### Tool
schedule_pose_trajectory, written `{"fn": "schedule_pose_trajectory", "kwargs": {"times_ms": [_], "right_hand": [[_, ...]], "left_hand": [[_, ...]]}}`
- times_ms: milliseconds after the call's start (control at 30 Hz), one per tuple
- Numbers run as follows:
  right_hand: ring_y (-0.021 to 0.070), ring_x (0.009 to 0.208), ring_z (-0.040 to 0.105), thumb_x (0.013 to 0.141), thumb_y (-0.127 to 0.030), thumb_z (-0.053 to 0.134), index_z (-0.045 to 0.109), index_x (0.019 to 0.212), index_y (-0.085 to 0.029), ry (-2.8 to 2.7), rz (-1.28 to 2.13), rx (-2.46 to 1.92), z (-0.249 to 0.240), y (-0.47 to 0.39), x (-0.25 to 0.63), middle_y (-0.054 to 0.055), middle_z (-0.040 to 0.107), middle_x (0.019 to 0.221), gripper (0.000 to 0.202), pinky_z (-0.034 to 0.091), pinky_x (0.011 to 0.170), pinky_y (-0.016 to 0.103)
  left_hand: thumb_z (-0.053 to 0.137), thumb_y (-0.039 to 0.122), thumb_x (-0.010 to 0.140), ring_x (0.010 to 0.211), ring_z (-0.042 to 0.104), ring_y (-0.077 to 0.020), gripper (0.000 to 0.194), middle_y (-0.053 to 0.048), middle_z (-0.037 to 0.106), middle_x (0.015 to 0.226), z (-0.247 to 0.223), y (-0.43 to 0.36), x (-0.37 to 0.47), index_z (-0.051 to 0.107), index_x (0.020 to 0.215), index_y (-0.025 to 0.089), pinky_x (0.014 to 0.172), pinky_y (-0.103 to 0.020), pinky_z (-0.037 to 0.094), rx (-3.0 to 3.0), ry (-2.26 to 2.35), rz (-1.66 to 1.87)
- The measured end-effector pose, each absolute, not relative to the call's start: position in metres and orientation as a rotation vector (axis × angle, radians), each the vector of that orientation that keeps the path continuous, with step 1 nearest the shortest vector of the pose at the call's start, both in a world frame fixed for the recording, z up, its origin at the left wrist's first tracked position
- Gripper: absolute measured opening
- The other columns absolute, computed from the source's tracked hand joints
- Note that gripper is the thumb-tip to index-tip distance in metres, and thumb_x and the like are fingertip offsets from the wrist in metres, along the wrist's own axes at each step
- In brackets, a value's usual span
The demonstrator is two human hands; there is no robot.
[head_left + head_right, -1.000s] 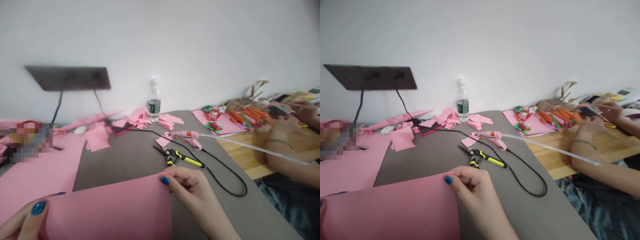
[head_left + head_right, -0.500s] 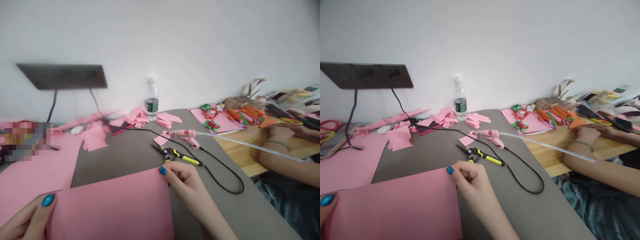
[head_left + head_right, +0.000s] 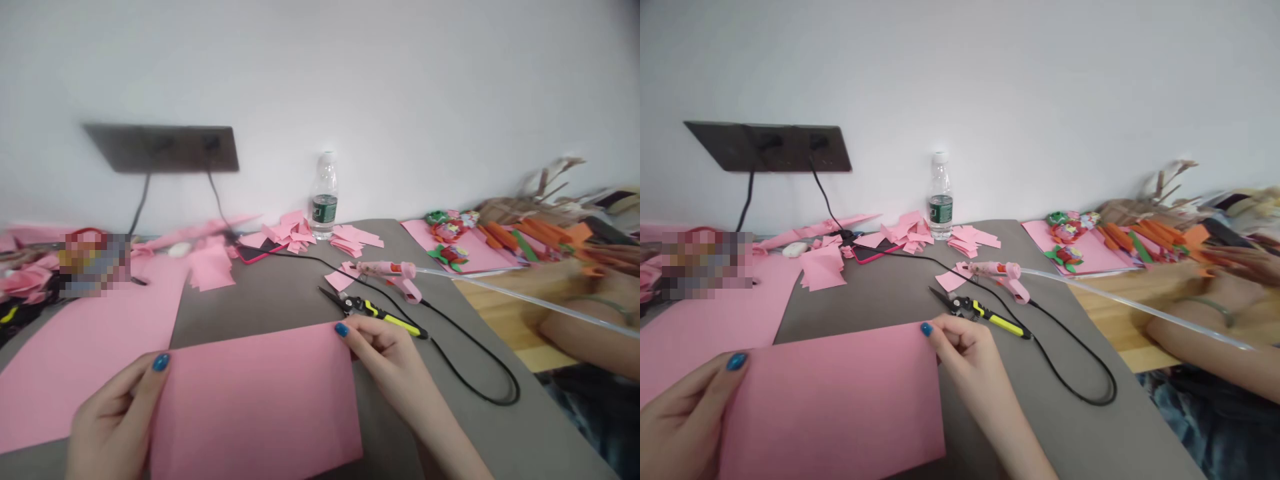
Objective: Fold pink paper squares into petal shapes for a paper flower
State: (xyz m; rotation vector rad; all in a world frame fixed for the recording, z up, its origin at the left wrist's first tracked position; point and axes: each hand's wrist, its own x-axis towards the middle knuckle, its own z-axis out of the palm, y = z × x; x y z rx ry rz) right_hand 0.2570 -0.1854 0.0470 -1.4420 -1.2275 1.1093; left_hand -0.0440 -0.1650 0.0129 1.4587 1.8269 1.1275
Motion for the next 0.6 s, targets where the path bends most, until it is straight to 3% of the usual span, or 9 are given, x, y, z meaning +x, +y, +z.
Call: {"fn": "schedule_pose_trajectory", "kwargs": {"times_ms": [100,200,400,600], "right_hand": [[0.0127,0.056,0.039,0.089,-0.043,0.050,0.058,0.068,-0.017,-1.319,1.014,-1.576,0.032,-0.176,0.261,-0.001,0.045,0.060,0.034,0.030,0.051,0.024],[0.0146,0.057,0.043,0.089,-0.034,0.047,0.053,0.064,-0.019,-1.490,0.865,-1.723,0.018,-0.164,0.262,0.000,0.049,0.060,0.030,0.030,0.053,0.025],[0.0150,0.054,0.046,0.089,-0.020,0.044,0.046,0.063,-0.021,-1.869,0.571,-1.965,0.013,-0.142,0.254,-0.001,0.051,0.056,0.026,0.025,0.054,0.026],[0.0149,0.061,0.058,0.089,-0.018,0.046,0.055,0.069,-0.021,-2.075,0.345,-2.155,0.006,-0.127,0.246,0.001,0.064,0.065,0.023,0.016,0.050,0.026]], "left_hand": [[0.068,0.058,0.072,0.069,0.066,-0.0224,0.041,-0.003,0.072,0.070,0.021,-0.153,-0.030,0.075,0.077,0.017,0.056,-0.023,0.054,1.485,1.694,1.011],[0.062,0.056,0.078,0.064,0.064,-0.0197,0.042,-0.005,0.073,0.076,0.016,-0.141,-0.031,0.073,0.081,0.016,0.053,-0.023,0.051,1.586,1.604,0.835],[0.042,0.038,0.092,0.072,0.063,-0.0195,0.031,-0.003,0.066,0.075,0.002,-0.127,-0.039,0.063,0.079,0.019,0.065,-0.026,0.048,2.062,1.616,0.501],[0.037,0.024,0.094,0.074,0.062,-0.0198,0.024,-0.003,0.059,0.084,-0.013,-0.125,-0.036,0.060,0.087,0.021,0.058,-0.027,0.043,2.461,1.811,0.170]]}}
